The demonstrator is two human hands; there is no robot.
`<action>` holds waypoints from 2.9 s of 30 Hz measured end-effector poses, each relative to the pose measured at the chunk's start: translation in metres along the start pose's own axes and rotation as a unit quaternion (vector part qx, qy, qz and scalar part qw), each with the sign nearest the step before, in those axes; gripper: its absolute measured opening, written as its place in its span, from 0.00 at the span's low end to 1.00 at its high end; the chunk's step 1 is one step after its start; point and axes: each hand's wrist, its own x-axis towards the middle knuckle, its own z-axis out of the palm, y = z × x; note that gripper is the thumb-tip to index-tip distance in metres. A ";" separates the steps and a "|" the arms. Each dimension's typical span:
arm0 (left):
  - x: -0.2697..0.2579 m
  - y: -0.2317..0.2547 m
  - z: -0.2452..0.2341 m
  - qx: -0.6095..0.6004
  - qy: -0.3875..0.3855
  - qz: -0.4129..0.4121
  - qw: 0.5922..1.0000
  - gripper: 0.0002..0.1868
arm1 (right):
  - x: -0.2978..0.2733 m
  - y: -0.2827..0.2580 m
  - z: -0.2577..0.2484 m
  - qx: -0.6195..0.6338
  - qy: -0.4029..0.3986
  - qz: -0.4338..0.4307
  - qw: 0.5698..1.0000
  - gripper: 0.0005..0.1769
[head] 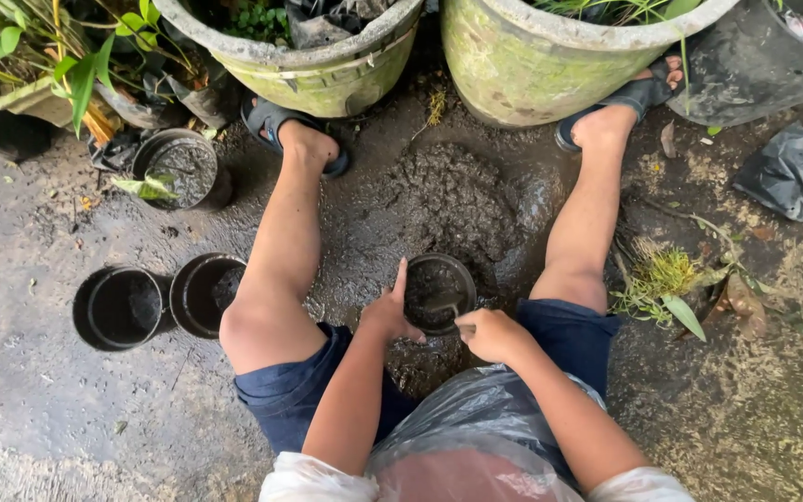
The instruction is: Filling small plastic pots with soil using a hand trowel while sitting on the ground.
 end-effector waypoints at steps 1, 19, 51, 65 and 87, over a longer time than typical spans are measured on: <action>0.001 -0.002 0.003 0.000 -0.002 0.000 1.000 0.81 | 0.003 0.000 0.002 0.001 -0.001 0.002 1.000 0.23; 0.002 -0.001 0.004 0.002 -0.004 -0.006 1.000 0.82 | 0.025 0.022 0.008 0.022 0.003 0.022 1.000 0.24; 0.000 0.003 0.000 0.016 -0.004 0.005 1.000 0.82 | -0.022 -0.018 -0.005 0.023 0.002 0.025 0.999 0.25; -0.013 0.002 0.040 -0.019 0.037 -0.105 0.994 0.78 | -0.032 -0.018 -0.030 0.025 -0.020 0.042 0.999 0.25; 0.005 0.003 0.006 0.102 -0.047 -0.072 0.991 0.82 | -0.029 -0.011 -0.022 0.030 -0.005 0.035 0.999 0.26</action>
